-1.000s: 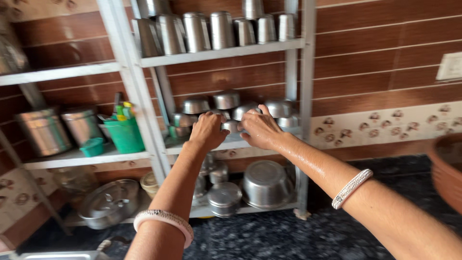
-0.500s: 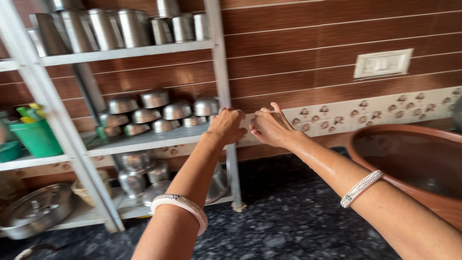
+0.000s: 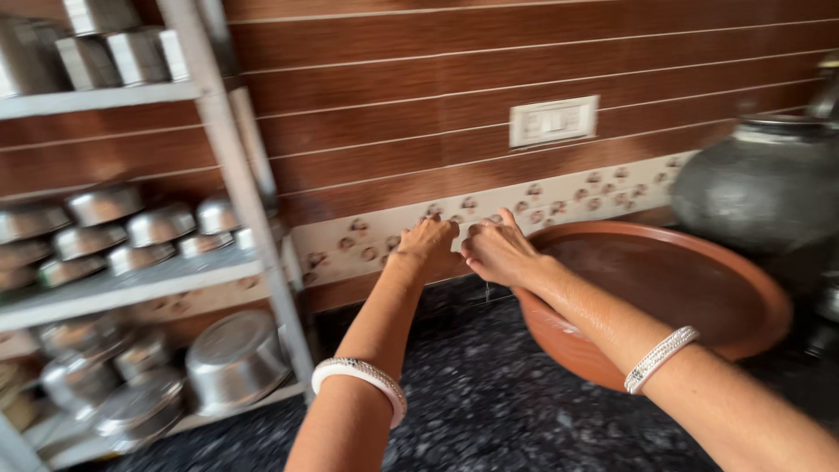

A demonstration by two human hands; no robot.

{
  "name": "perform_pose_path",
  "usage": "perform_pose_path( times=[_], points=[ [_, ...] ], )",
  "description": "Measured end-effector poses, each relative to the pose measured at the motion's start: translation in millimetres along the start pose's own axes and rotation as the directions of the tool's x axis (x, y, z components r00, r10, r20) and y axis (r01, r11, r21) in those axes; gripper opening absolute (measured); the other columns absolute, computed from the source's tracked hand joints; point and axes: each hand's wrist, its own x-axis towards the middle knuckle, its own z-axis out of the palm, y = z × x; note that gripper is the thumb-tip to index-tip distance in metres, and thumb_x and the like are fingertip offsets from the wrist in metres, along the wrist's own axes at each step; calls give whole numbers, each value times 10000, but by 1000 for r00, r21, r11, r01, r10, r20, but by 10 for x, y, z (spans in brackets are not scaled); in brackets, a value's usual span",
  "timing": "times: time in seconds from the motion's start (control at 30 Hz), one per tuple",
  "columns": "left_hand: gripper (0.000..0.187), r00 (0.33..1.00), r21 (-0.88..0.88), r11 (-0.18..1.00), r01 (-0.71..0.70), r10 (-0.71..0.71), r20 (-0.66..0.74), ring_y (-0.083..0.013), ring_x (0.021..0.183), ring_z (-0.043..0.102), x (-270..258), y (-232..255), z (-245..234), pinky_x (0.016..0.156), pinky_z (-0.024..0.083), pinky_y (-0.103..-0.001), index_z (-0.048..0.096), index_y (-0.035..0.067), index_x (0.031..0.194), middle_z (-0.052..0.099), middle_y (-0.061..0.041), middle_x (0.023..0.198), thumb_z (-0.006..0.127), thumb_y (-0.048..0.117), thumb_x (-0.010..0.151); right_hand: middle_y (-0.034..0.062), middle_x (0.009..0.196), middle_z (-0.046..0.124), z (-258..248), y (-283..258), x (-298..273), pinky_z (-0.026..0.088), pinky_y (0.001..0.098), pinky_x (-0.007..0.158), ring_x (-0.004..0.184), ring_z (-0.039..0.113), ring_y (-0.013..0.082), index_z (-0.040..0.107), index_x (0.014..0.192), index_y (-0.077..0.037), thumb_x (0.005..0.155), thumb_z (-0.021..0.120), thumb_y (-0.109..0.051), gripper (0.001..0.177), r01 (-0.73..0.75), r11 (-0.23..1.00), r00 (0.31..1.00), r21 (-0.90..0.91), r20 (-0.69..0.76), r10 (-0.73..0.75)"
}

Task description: The person washes small stainless steel cups, bowls and lids by hand in a large clay basin filled with water, rubbing each item and then placing it on a metal dish rack shelf. They repeat this cycle for many items and finally rinse their hands in the basin.

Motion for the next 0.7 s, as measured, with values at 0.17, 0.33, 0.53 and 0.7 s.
perform_pose_path(
  times=[0.17, 0.33, 0.53, 0.7],
  points=[
    [437, 993, 0, 996, -93, 92, 71, -339, 1292, 587, 495, 609, 513, 1026, 478, -599, 711, 179, 1202, 634, -147, 1331, 789, 379, 822, 36, 877, 708, 102, 523, -476, 303, 583, 1084, 1093, 638, 228, 731, 820, -151, 803, 703, -121, 44, -78, 997, 996, 30, -29, 78],
    [495, 977, -31, 989, -145, 148, 152, -317, 1323, 567, 855, 1077, 923, 1055, 470, -579, 670, 170, 1266, 609, -124, 1368, 792, 357, 824, 45, 961, 701, 206, 1051, -901, 257, 651, 1134, 1118, 616, 253, 753, 906, -145, 808, 741, -141, 99, -186, 982, 980, -42, 67, 188],
    [603, 969, -28, 989, -146, 148, 197, -334, 1392, 479, 1197, 1433, 1209, 1087, 435, -589, 618, 148, 1334, 537, -120, 1446, 826, 383, 819, 88, 1031, 681, 377, 1657, -1144, 274, 635, 1156, 1162, 605, 272, 773, 971, -142, 820, 754, -172, 155, -215, 968, 964, -131, 129, 231],
    [680, 968, -34, 996, -85, 91, 232, -362, 1395, 473, 1430, 1605, 1483, 1081, 447, -588, 616, 114, 1367, 528, -142, 1469, 855, 413, 805, 75, 1076, 681, 643, 1950, -1253, 260, 652, 1145, 1209, 584, 277, 791, 958, -158, 823, 743, -185, 146, -144, 982, 964, -121, 208, 167]
  ],
)
